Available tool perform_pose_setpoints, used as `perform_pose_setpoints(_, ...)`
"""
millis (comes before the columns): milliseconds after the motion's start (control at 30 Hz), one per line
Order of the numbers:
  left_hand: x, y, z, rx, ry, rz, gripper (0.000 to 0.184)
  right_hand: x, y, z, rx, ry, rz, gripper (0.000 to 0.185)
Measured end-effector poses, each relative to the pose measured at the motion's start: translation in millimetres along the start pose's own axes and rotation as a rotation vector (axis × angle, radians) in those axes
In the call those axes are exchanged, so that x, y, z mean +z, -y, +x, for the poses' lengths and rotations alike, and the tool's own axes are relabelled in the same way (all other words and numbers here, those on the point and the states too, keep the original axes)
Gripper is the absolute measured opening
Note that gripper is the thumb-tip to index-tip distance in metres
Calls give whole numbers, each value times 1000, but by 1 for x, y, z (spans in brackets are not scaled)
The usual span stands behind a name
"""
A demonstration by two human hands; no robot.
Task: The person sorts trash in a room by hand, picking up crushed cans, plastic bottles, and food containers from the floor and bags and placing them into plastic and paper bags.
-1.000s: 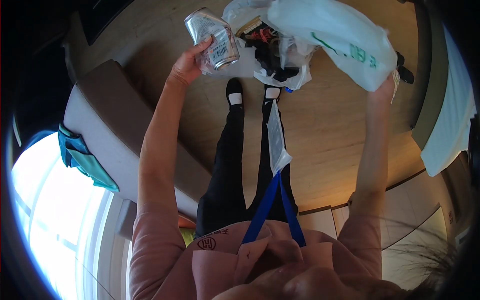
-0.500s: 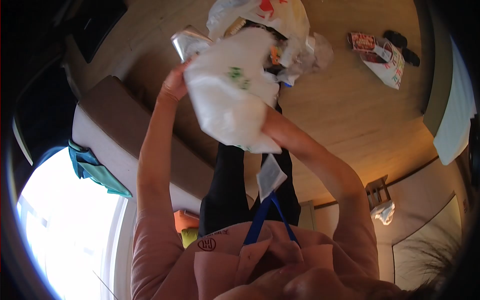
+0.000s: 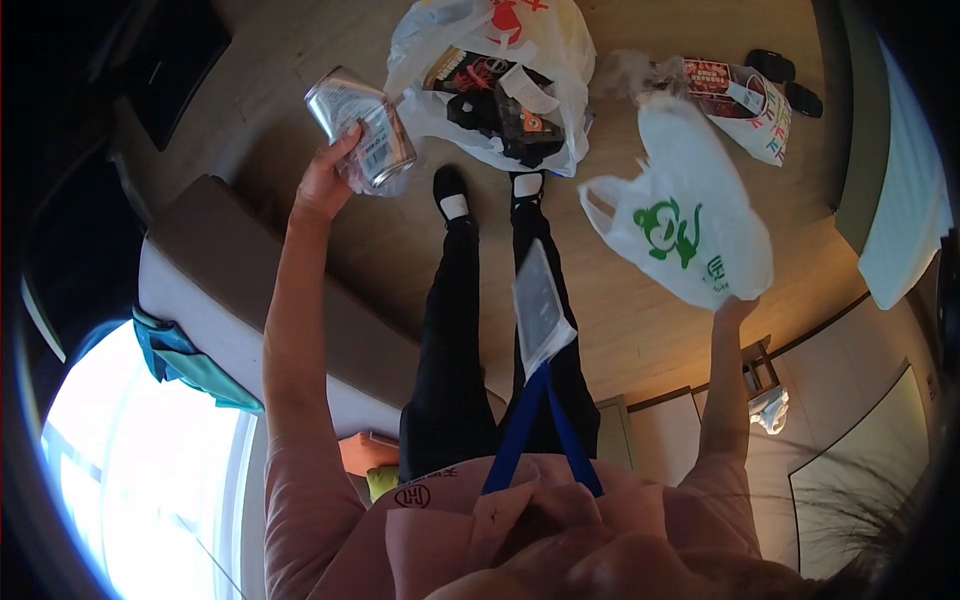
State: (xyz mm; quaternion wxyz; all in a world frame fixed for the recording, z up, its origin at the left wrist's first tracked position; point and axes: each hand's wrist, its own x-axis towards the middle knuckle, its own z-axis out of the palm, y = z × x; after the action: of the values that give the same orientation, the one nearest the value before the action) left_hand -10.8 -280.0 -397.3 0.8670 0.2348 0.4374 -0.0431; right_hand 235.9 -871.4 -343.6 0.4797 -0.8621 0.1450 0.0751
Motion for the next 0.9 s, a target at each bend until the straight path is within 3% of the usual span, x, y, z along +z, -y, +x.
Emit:
perform_pose_setpoints(67, 6, 5, -4, 9, 22, 12, 42, -33, -33, 5, -147, -122, -497, 30)
perform_pose_setpoints(167, 6, 7, -9, 20, -64, 77, 39, -33, -80, 39, 137, -3, -1063, 36)
perform_pose_setpoints(233, 13, 9, -13, 26, -92, 113, 38, -42, -175, 108, -8, 552, -1428, 44)
perform_pose_setpoints(300, 22, 11, -16, 23, -119, 126, 40, 38, -182, 151, 32, 404, -971, 56)
perform_pose_setpoints(367, 18, 22, -18, 41, -183, 181, 49, 141, -153, 189, -329, 372, -796, 74)
perform_pose_setpoints(433, 21, 31, -21, 47, -195, 243, 57, 214, -155, 217, -309, 360, -715, 106)
perform_pose_setpoints(500, 35, 34, -20, 28, -126, 256, 58, 278, -186, 233, -153, 432, -604, 104)
perform_pose_setpoints(533, 41, 41, -22, 65, -214, 238, 56, 306, -199, 230, -100, 464, -626, 103)
perform_pose_setpoints(600, 41, 44, -24, 37, -103, 231, 54, 361, -191, 178, -106, 508, -985, 99)
perform_pose_setpoints(633, 47, 49, -27, 57, -158, 220, 49, 366, -200, 159, -160, 458, -1005, 90)
perform_pose_setpoints(700, 64, 47, -24, 37, -3, 276, 40, 368, -214, 126, -287, 343, -1046, 72)
perform_pose_setpoints(800, 95, 47, -26, 14, 86, 308, 35, 331, -236, 119, -310, 486, -679, 51)
perform_pose_setpoints(867, 108, 47, -34, 8, 112, 273, 36, 308, -167, 91, -42, 445, -539, 39)
perform_pose_setpoints(900, 113, 47, -35, 37, 149, 281, 36, 299, -136, 75, -79, 484, -492, 40)
